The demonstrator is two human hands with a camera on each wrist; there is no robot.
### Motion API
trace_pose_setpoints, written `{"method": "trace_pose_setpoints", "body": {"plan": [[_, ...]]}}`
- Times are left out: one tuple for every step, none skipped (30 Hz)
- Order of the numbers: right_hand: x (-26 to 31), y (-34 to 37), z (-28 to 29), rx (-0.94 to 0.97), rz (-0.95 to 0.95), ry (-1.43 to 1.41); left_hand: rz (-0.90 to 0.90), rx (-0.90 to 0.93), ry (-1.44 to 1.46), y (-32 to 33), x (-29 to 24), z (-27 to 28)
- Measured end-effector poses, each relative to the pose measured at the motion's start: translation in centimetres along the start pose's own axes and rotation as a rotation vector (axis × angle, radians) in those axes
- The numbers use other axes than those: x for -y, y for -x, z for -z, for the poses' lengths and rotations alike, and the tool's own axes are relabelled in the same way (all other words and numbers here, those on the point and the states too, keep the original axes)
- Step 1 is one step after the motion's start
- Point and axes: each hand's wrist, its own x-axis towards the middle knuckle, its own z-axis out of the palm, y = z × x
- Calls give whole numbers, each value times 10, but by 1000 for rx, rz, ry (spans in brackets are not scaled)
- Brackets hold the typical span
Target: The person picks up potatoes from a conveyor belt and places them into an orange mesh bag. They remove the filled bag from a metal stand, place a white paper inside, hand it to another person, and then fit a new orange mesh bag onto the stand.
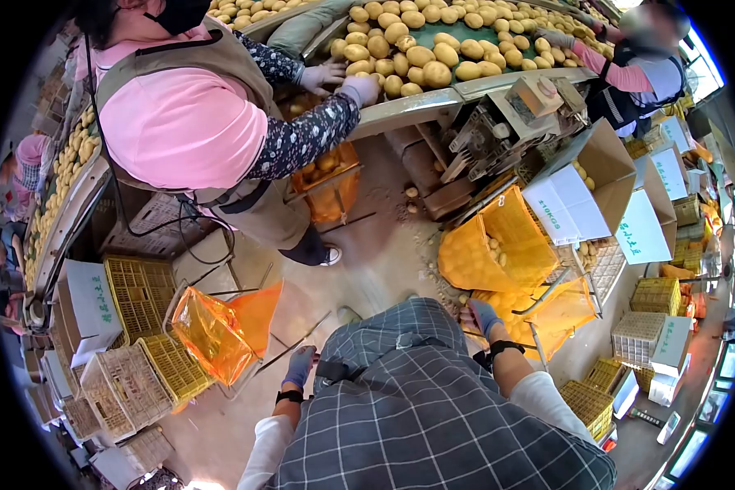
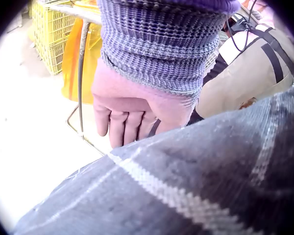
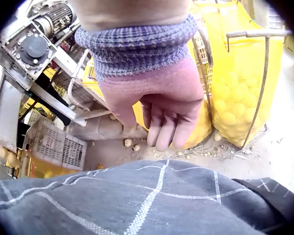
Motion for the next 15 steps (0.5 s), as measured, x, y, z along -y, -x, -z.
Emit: {"method": "trace_pose_setpoints", "body": {"plan": [[0, -3, 2, 59, 4, -21, 5, -3, 22, 3, -5, -2], [-1, -6, 5, 118, 8, -41, -1, 6, 68, -1, -2, -1], [-3, -10, 7, 175, 11, -61, -5, 15, 115, -5, 2, 0], [-5, -13, 10, 168, 5, -55, -10, 25, 163, -8, 5, 1], [-7, -16, 9, 163, -2, -48, -20, 31, 163, -8, 7, 1], [-7, -18, 9, 158, -6, -41, -32, 38, 163, -9, 8, 2], [-7, -20, 10, 155, -8, -51, -44, 44, 163, -10, 8, 2], [-6, -17, 7, 152, -9, -62, -41, 33, 150, -8, 7, 1], [-6, -14, 5, 149, -10, -74, -38, 23, 137, -5, 6, 0], [-6, -13, 3, 150, -7, -67, -34, 13, 123, -3, 5, 0], [-7, -12, 3, 150, -4, -62, -19, 17, 132, -7, 9, 1], [-7, -11, 2, 150, 0, -57, -5, 22, 140, -9, 14, 3], [-8, -10, 1, 137, 2, -53, 10, 29, 148, -13, 19, 4], [-8, -9, 0, 124, 4, -50, -4, 23, 113, -14, 18, 4], [-9, -7, 0, 110, 4, -47, -17, 16, 78, -13, 18, 4]]}}
